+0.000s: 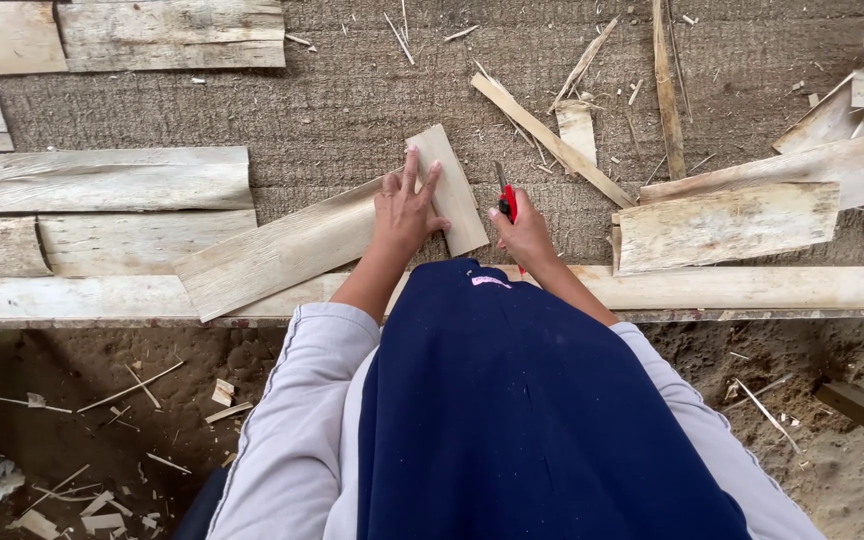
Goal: The person trims and shapes thin pieces of wood using a small red utility knife, placing them onto a larger wooden structure.
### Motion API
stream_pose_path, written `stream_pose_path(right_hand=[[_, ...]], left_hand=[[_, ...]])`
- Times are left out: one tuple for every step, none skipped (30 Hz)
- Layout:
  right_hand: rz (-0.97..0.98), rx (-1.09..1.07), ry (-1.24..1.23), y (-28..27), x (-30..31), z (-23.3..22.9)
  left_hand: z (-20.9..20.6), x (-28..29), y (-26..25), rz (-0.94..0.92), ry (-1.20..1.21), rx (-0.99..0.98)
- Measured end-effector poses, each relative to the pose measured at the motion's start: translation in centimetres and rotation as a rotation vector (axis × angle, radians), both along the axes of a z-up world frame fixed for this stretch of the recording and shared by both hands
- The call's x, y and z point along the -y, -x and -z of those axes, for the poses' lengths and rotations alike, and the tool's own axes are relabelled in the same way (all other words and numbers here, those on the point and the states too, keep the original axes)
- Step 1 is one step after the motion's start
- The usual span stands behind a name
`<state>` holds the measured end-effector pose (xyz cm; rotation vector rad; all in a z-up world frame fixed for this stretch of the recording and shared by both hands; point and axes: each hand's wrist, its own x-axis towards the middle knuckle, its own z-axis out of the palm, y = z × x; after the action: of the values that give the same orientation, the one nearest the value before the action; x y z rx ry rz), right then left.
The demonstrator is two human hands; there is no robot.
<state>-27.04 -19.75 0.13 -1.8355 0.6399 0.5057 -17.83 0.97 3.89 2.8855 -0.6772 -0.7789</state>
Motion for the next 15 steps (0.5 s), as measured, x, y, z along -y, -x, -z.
stream_pose_path(right_hand=[[-0.001,-0.001,0.001,-0.2,0.0,0.0],[-0.009,0.002,0.012,-0.4,0.0,0.0],[-0.016,0.005,0.023,-0.5,0.0,0.0],[-0.016,0.004,0.024,-0.7,0.0,-0.5],[-0.029,-0.015,0.051,-1.0,-0.1,-1.1],[-0.041,-0.034,0.077,-1.3,-0.2,-1.6],[-0.042,-0.033,0.078,-1.5,-0.1,-1.3],[-0.062,-0.033,0.117,-1.6,0.1,-0.9],[-0.082,-0.035,0.155,-1.7,0.2,-0.5],[-0.084,-0.034,0.155,-1.9,0.1,-0.7],[-0.097,-0.029,0.153,-2.1,0.1,-0.9],[-0.111,-0.024,0.151,-2.3,0.0,-1.1],[-0.113,-0.025,0.152,-2.3,-0.1,-1.4],[-0.113,-0.035,0.159,-2.4,-0.2,-1.6],[-0.114,-0.045,0.165,-2.4,-0.4,-1.8]], left_hand=[[0.1,0.0,0.0,-0.001,0.001,-0.001],[0.1,0.0,0.0,0.003,-0.001,0.006],[0.2,0.0,0.0,0.008,-0.003,0.013],[0.1,0.1,0.0,0.008,-0.002,0.012],[0.0,0.1,0.0,0.005,-0.005,0.009],[-0.2,0.2,0.0,0.001,-0.008,0.006],[-0.1,0.2,0.0,0.001,-0.007,0.007],[0.0,0.2,-0.1,0.004,-0.01,0.012],[0.0,0.2,0.0,0.008,-0.013,0.017],[0.3,0.2,0.0,0.007,-0.012,0.017],[0.5,0.2,0.1,0.005,-0.01,0.015],[0.8,0.1,0.1,0.003,-0.008,0.013],[0.7,0.1,0.1,0.001,-0.007,0.013],[0.7,0.1,0.1,-0.001,-0.004,0.003],[0.7,0.1,0.0,-0.003,-0.002,-0.006]])
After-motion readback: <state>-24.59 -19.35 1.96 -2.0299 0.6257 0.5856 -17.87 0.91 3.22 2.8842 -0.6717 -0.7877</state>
